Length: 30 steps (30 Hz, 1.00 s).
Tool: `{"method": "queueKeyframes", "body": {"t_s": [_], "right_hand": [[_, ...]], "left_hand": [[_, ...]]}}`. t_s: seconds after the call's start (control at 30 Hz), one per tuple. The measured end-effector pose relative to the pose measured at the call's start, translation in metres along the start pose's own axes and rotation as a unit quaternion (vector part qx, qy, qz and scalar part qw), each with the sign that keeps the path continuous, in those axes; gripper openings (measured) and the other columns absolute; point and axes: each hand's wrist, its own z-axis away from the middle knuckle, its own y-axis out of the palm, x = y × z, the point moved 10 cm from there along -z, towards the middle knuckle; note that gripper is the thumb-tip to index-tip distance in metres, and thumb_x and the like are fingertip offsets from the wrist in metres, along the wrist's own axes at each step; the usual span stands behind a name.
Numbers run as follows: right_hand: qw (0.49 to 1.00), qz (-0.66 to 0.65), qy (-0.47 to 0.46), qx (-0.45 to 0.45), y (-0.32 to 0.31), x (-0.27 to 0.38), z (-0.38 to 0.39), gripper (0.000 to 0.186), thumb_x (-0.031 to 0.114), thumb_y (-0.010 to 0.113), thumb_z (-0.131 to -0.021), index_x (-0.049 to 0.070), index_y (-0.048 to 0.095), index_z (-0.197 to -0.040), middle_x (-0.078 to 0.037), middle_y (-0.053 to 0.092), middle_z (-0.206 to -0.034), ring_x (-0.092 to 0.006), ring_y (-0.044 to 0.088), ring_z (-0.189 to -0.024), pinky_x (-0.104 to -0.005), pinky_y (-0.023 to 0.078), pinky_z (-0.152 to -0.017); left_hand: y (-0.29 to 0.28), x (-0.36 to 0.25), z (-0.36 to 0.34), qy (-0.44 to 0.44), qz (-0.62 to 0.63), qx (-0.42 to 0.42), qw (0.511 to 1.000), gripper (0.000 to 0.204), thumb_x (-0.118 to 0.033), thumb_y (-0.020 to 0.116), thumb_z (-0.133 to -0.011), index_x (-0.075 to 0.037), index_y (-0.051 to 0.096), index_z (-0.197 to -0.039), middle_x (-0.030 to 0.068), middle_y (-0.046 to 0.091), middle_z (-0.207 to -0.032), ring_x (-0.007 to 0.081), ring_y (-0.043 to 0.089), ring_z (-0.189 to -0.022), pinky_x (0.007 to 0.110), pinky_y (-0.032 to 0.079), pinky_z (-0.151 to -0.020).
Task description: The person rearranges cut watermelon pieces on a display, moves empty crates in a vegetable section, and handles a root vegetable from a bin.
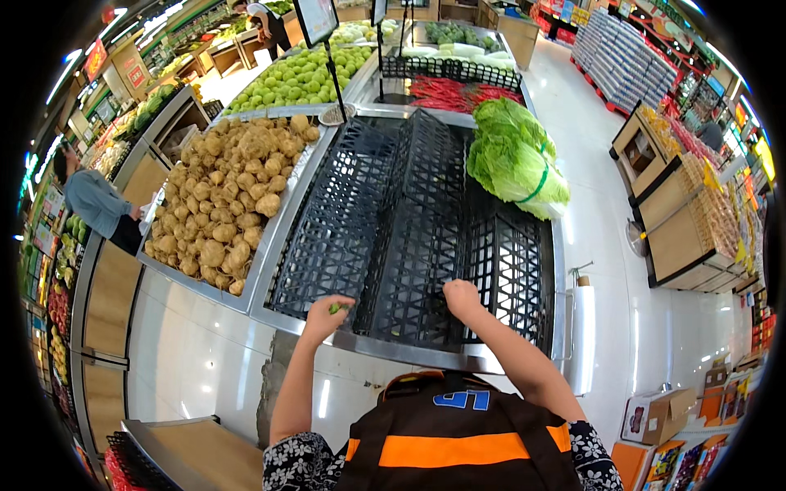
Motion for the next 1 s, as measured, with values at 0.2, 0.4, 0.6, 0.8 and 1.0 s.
{"method": "queueKeyframes", "body": {"t_s": [0.2,0.4,0.6,0.8,1.0], "right_hand": [[0.998,0.025,0.026,0.042,0.007,-0.001,-0.01,0.008,0.007,0.053,-0.067,0.007,0.061,-0.069,-0.011,0.062,-0.073,-0.0269,0.061,-0.071,-0.0363,0.048,-0.059],[1.0,0.025,0.012,0.005,0.004,0.006,-0.003,0.009,0.005,0.051,-0.066,0.006,0.06,-0.066,-0.013,0.061,-0.07,-0.0286,0.061,-0.068,-0.0372,0.048,-0.057],[0.999,0.007,0.037,-0.009,0.009,-0.01,-0.005,0.008,0.008,0.053,-0.065,0.003,0.058,-0.062,-0.016,0.059,-0.065,-0.0325,0.059,-0.063,-0.0401,0.048,-0.058],[0.999,-0.003,0.035,-0.001,-0.003,-0.017,0.0,0.01,0.011,0.054,-0.067,0.003,0.058,-0.062,-0.017,0.058,-0.066,-0.0321,0.059,-0.066,-0.0403,0.048,-0.061],[0.95,-0.305,0.051,-0.046,-0.109,0.01,0.036,0.011,0.011,0.059,-0.068,0.0,0.059,-0.07,-0.014,0.059,-0.072,-0.0277,0.058,-0.064,-0.034,0.046,-0.056]], "left_hand": [[-0.014,0.004,0.041,-0.059,0.32,-0.069,0.943,0.01,0.003,0.046,-0.071,0.001,0.055,-0.072,0.0031,0.048,-0.056,0.0084,0.041,-0.045,0.019,0.027,-0.04],[0.026,-0.015,0.073,-0.042,0.446,-0.029,0.894,0.01,0.002,0.046,-0.074,0.0,0.055,-0.074,0.0028,0.048,-0.064,0.0078,0.04,-0.05,0.02,0.028,-0.044],[0.07,-0.051,0.08,-0.013,0.463,0.07,0.883,0.011,0.002,0.043,-0.078,0.001,0.054,-0.078,0.0019,0.045,-0.065,0.0072,0.037,-0.053,0.019,0.027,-0.048],[0.101,-0.075,0.092,-0.019,0.454,0.136,0.88,0.011,0.003,0.043,-0.077,0.002,0.054,-0.077,0.0023,0.046,-0.07,0.0072,0.037,-0.055,0.019,0.028,-0.049],[0.153,-0.067,0.11,-0.114,0.446,0.238,0.855,0.033,-0.029,0.037,-0.091,0.0,0.052,-0.087,0.0003,0.04,-0.065,0.0072,0.037,-0.057,0.019,0.029,-0.052]]}}
